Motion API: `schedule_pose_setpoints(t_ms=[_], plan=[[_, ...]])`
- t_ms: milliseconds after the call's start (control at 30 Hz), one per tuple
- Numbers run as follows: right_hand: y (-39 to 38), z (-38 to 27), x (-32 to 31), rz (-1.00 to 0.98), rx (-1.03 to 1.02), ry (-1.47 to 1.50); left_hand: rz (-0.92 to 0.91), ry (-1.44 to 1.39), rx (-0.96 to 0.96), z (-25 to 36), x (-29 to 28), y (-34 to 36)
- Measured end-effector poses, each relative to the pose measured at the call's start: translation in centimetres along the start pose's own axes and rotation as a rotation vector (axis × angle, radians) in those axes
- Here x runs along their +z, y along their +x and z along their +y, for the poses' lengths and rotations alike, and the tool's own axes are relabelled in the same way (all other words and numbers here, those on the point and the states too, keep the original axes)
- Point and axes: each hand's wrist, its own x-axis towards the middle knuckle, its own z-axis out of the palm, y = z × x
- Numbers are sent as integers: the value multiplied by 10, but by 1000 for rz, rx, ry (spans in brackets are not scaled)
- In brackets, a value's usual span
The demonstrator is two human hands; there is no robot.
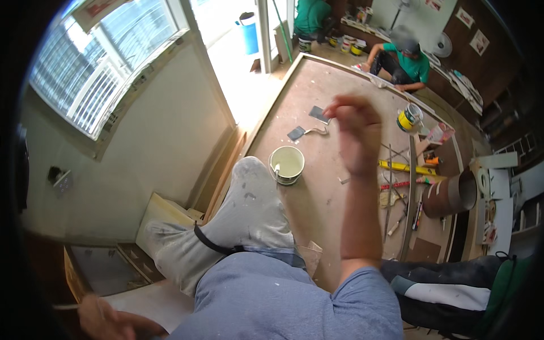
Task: The person sits on the floor and uses a paint roller to apply white paint to the ceiling. They repeatedly dip the roller into a paint bucket and roll it across the ceiling surface near a window and a light fixture.
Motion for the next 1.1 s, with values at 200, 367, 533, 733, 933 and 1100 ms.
schedule_pose_setpoints(t_ms=[200, 367, 533, 733, 933, 1100], plan=[[-196, 198, -150, 830, 858, -190, 1334, 197, -1125, -202, 98, -184], [-297, 297, -143, 658, 1376, -447, 1134, 639, -1411, -298, 140, -242], [-374, 376, -159, 386, 1530, -907, 979, 814, -1529, -311, 140, -227], [-384, 422, -137, 199, 1643, -1107, 966, 800, -1692, -279, 148, -244], [-445, 472, -165, 72, 1691, -1082, 962, 851, -1803, -249, 161, -232], [-415, 444, -155, 146, 1732, -728, 1054, 840, -1884, -248, 173, -207]])
